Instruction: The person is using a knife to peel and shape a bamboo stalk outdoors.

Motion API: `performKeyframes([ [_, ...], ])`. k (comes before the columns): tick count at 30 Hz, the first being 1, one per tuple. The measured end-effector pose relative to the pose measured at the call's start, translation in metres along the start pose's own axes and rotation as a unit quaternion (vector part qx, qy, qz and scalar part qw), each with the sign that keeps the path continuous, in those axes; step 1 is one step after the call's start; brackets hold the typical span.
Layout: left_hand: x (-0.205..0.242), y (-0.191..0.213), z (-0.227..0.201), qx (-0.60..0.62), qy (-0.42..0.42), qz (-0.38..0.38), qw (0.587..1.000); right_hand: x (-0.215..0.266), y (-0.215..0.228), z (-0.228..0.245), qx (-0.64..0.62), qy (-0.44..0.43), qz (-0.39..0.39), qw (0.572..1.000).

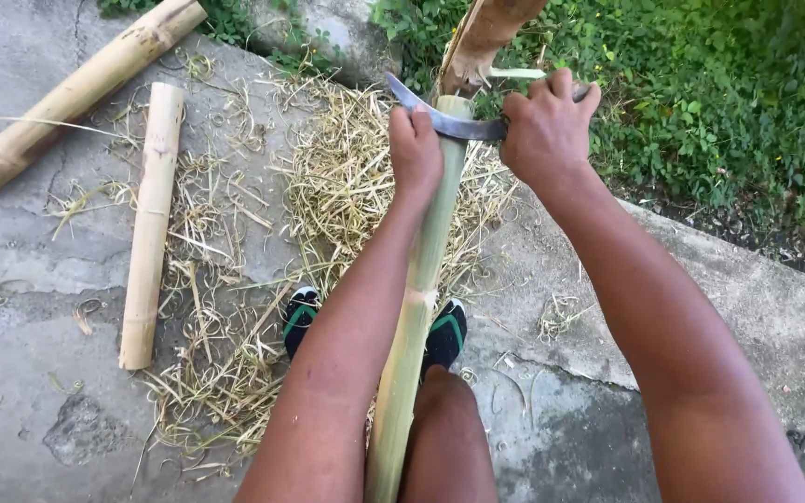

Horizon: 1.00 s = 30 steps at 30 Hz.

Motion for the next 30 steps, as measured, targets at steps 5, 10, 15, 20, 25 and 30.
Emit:
performKeyframes([
  [5, -0.045, -0.018, 0.0, 0.001, 0.026, -0.026, 0.999, -0.021, -0.02, -0.011, -0.005, -0.035, 0.035, 0.999],
  [10, -0.011, -0.011, -0.001, -0.054, -0.007, -0.04, 0.998, -0.01, -0.042, -0.014, -0.087, -0.108, 0.046, 0.989],
  [15, 0.12, 0.033, -0.01, -0.15, -0.031, 0.073, 0.985, 0.085, -0.069, 0.012, -0.26, -0.188, -0.091, 0.943],
  [20, 0.242, 0.088, 0.002, -0.323, 0.1, 0.095, 0.936, 0.24, -0.089, 0.101, -0.493, -0.388, -0.042, 0.778],
  [25, 0.335, 0.128, 0.076, -0.296, 0.054, 0.051, 0.952, 0.366, -0.031, 0.168, -0.388, -0.315, -0.146, 0.853],
  [30, 0.383, 0.158, 0.092, -0.292, 0.065, 0.017, 0.954, 0.426, 0.023, 0.206, -0.345, -0.333, -0.126, 0.868],
])
Point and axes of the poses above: each hand's wrist, its own x-axis away from the middle knuckle, its own y-axis out of the back of the hand, z = x × y, the point moved 6 cm from there along -x, towards the middle knuckle, and after that the axes turned 11 degrees about y, right-handed, at the moved point
